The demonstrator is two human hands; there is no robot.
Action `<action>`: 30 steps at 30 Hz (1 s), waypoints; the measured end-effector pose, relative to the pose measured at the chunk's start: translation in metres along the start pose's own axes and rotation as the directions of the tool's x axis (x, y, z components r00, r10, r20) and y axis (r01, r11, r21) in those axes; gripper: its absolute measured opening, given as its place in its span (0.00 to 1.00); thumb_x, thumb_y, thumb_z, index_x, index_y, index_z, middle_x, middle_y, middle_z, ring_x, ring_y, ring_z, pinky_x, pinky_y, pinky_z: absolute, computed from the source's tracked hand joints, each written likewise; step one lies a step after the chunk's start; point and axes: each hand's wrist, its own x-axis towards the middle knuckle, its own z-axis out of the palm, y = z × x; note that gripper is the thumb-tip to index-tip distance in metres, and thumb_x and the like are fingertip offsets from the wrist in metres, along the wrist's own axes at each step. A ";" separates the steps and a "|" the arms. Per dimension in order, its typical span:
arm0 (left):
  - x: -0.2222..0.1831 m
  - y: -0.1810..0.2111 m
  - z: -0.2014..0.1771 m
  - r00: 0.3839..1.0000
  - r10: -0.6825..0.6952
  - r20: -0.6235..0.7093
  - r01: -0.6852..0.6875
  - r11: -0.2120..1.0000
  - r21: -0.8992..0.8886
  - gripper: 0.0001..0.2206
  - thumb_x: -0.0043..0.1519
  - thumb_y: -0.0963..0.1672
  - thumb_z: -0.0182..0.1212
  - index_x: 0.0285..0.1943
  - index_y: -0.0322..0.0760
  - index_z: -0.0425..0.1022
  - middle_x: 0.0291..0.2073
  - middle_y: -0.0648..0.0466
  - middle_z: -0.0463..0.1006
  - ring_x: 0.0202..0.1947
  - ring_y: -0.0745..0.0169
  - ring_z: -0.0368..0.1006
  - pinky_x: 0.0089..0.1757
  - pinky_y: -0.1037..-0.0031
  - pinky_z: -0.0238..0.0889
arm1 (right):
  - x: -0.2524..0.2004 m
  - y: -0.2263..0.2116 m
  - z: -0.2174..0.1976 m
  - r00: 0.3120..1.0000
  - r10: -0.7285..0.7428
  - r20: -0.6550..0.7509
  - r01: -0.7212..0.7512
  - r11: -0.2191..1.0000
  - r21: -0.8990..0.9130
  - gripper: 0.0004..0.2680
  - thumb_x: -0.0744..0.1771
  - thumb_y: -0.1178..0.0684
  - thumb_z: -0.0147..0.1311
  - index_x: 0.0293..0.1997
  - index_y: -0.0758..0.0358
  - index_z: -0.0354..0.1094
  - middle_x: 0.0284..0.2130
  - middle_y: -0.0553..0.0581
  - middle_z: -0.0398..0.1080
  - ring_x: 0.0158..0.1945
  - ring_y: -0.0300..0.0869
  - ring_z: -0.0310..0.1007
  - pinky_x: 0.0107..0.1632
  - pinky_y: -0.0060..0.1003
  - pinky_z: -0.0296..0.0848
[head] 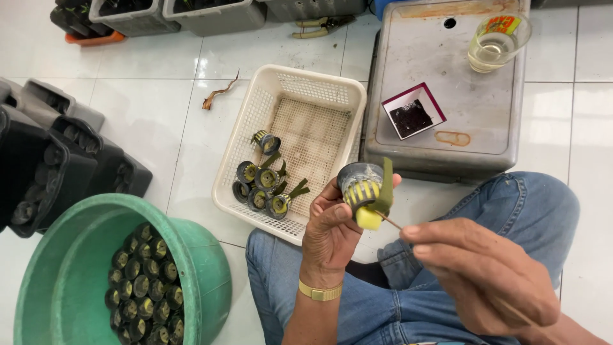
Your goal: Wrapping seedlings in foam strips and placing them into mesh net pots.
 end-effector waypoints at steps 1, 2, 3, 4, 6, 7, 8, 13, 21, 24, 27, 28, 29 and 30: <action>-0.002 -0.002 -0.008 1.000 0.016 -0.006 -0.016 1.000 0.027 0.24 0.57 0.36 0.70 0.62 0.20 0.70 0.58 0.29 0.74 0.66 0.28 0.65 0.63 0.51 0.67 | -0.001 0.000 0.002 0.999 -0.029 0.017 0.030 0.998 -0.048 0.06 0.64 0.64 0.58 0.43 0.71 0.71 0.41 0.67 0.77 0.44 0.49 0.83 0.44 0.36 0.84; -0.004 -0.005 -0.017 0.999 0.032 -0.012 -0.031 0.998 0.054 0.23 0.58 0.35 0.70 0.62 0.20 0.70 0.56 0.31 0.75 0.65 0.32 0.67 0.65 0.53 0.67 | -0.002 0.000 0.004 0.998 -0.057 0.035 0.061 0.994 -0.096 0.07 0.63 0.64 0.59 0.43 0.71 0.70 0.41 0.67 0.76 0.44 0.49 0.82 0.44 0.37 0.83; -0.005 -0.005 -0.016 0.999 0.034 -0.017 -0.034 0.998 0.053 0.23 0.58 0.35 0.70 0.62 0.20 0.70 0.56 0.31 0.75 0.65 0.32 0.67 0.65 0.53 0.67 | 0.002 -0.002 0.003 0.998 -0.055 0.039 0.058 0.994 -0.092 0.07 0.63 0.64 0.59 0.43 0.71 0.70 0.41 0.67 0.76 0.44 0.49 0.82 0.44 0.37 0.83; -0.006 -0.006 -0.016 0.998 0.061 -0.024 -0.058 0.994 0.097 0.23 0.58 0.35 0.70 0.62 0.20 0.70 0.56 0.33 0.76 0.64 0.35 0.69 0.65 0.54 0.67 | 0.006 -0.004 0.002 0.997 -0.057 0.051 0.063 0.991 -0.122 0.08 0.62 0.64 0.60 0.43 0.71 0.70 0.41 0.67 0.76 0.44 0.50 0.82 0.44 0.38 0.83; -0.005 -0.005 -0.008 0.996 0.082 -0.032 -0.077 0.987 0.141 0.23 0.58 0.34 0.70 0.63 0.20 0.71 0.55 0.35 0.77 0.62 0.38 0.71 0.66 0.54 0.67 | 0.010 -0.005 -0.001 0.997 -0.053 0.061 0.062 0.986 -0.154 0.08 0.62 0.64 0.61 0.43 0.71 0.71 0.41 0.68 0.76 0.43 0.51 0.82 0.43 0.38 0.82; -0.004 -0.003 0.001 0.994 0.109 -0.021 -0.103 0.978 0.184 0.23 0.57 0.35 0.70 0.63 0.21 0.71 0.55 0.36 0.78 0.63 0.37 0.70 0.65 0.54 0.67 | 0.010 -0.003 -0.003 0.994 -0.045 0.095 0.062 0.983 -0.175 0.08 0.61 0.65 0.61 0.42 0.72 0.71 0.40 0.68 0.76 0.42 0.51 0.81 0.41 0.39 0.81; -0.002 -0.001 0.009 0.991 0.134 -0.008 -0.129 0.966 0.226 0.24 0.56 0.35 0.71 0.63 0.23 0.72 0.55 0.36 0.78 0.65 0.36 0.70 0.64 0.54 0.67 | 0.010 -0.002 -0.005 0.991 -0.036 0.129 0.061 0.979 -0.195 0.09 0.61 0.65 0.61 0.42 0.72 0.71 0.40 0.68 0.76 0.42 0.52 0.81 0.40 0.39 0.80; 0.000 0.003 0.012 0.983 0.177 0.047 -0.183 0.947 0.263 0.23 0.56 0.35 0.71 0.62 0.24 0.72 0.55 0.37 0.79 0.66 0.33 0.70 0.66 0.54 0.67 | -0.003 0.008 -0.002 0.994 -0.018 0.108 0.036 0.985 -0.170 0.08 0.61 0.66 0.61 0.42 0.72 0.72 0.40 0.68 0.76 0.41 0.51 0.82 0.39 0.38 0.80; 0.000 -0.007 0.015 0.976 0.204 -0.080 -0.175 0.944 0.278 0.23 0.59 0.37 0.71 0.63 0.22 0.71 0.51 0.37 0.80 0.55 0.40 0.77 0.55 0.61 0.75 | -0.005 0.002 -0.009 0.999 0.008 0.049 -0.004 0.996 -0.087 0.07 0.62 0.65 0.58 0.42 0.73 0.70 0.40 0.68 0.76 0.45 0.53 0.82 0.49 0.42 0.82; 0.000 -0.013 0.017 0.958 0.218 -0.185 -0.148 0.933 0.329 0.22 0.61 0.38 0.70 0.63 0.23 0.71 0.49 0.40 0.81 0.49 0.50 0.80 0.50 0.66 0.77 | -0.009 0.011 -0.005 0.996 0.092 0.007 -0.092 0.995 -0.029 0.06 0.63 0.65 0.57 0.42 0.72 0.70 0.40 0.66 0.77 0.46 0.52 0.83 0.49 0.41 0.83; 0.000 -0.015 0.024 0.950 0.219 -0.223 -0.129 0.924 0.361 0.20 0.62 0.39 0.69 0.62 0.24 0.72 0.48 0.43 0.81 0.46 0.57 0.81 0.48 0.67 0.78 | -0.019 0.019 -0.002 0.991 0.135 -0.022 -0.136 0.990 -0.025 0.06 0.64 0.66 0.56 0.43 0.72 0.70 0.41 0.66 0.77 0.47 0.51 0.82 0.49 0.40 0.82; 0.000 -0.015 0.025 0.948 0.215 -0.233 -0.122 0.926 0.358 0.19 0.63 0.40 0.68 0.61 0.23 0.72 0.47 0.43 0.81 0.45 0.57 0.81 0.48 0.67 0.78 | -0.020 0.017 -0.002 0.987 0.158 -0.041 -0.159 0.987 -0.030 0.06 0.65 0.66 0.56 0.43 0.72 0.71 0.41 0.66 0.77 0.47 0.51 0.82 0.49 0.39 0.82; 0.001 -0.015 0.027 0.949 0.208 -0.236 -0.115 0.927 0.358 0.18 0.63 0.40 0.67 0.60 0.23 0.73 0.46 0.43 0.82 0.45 0.57 0.81 0.48 0.66 0.79 | -0.020 0.017 -0.001 0.982 0.176 -0.066 -0.179 0.983 -0.036 0.06 0.65 0.66 0.55 0.44 0.71 0.71 0.41 0.66 0.77 0.47 0.51 0.82 0.49 0.38 0.83; 0.001 -0.016 0.028 0.949 0.212 -0.233 -0.119 0.926 0.357 0.18 0.63 0.40 0.67 0.60 0.23 0.73 0.46 0.43 0.82 0.45 0.57 0.81 0.48 0.66 0.79 | -0.017 0.017 0.000 0.983 0.172 -0.065 -0.174 0.984 -0.037 0.06 0.65 0.66 0.55 0.44 0.71 0.71 0.41 0.66 0.77 0.47 0.51 0.82 0.49 0.38 0.83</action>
